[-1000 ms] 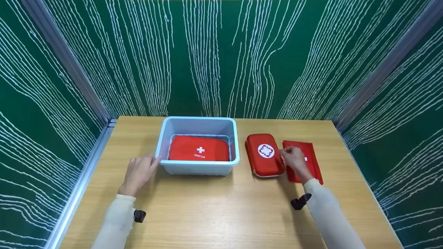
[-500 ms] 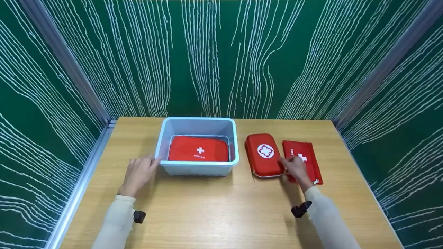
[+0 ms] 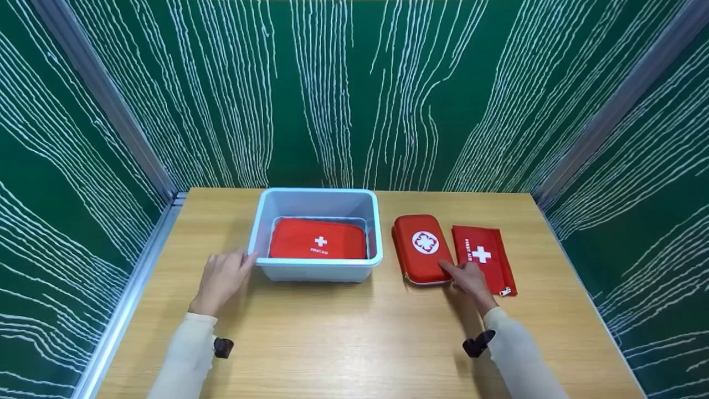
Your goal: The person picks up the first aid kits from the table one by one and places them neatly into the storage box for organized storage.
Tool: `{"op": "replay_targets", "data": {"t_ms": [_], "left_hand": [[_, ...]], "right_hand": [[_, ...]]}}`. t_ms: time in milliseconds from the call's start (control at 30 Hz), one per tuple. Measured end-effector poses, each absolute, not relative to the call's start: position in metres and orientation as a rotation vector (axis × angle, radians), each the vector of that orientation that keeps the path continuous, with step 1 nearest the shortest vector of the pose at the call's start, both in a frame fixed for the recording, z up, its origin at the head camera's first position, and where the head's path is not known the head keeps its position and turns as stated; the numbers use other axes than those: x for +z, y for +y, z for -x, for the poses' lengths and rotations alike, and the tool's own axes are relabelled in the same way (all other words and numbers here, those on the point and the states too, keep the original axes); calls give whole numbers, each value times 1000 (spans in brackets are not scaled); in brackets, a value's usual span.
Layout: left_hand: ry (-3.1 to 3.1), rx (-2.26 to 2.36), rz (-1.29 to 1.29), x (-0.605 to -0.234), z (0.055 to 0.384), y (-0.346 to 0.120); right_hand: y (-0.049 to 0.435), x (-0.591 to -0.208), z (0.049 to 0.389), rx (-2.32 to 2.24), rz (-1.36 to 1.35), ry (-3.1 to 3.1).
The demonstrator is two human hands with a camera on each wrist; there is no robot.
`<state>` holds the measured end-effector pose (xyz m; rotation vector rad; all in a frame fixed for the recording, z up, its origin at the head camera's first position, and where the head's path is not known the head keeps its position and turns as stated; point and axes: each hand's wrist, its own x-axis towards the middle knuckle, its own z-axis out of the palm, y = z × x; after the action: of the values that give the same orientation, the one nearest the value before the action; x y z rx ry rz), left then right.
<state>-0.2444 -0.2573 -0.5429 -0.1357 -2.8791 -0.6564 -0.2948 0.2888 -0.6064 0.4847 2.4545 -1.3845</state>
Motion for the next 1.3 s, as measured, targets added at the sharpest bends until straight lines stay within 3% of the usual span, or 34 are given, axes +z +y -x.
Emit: {"op": "replay_targets", "data": {"t_ms": [1300], "left_hand": [[-2881, -697, 126, -543, 244, -256]], "right_hand": [[269, -608, 282, -1557, -636, 2338]]}}
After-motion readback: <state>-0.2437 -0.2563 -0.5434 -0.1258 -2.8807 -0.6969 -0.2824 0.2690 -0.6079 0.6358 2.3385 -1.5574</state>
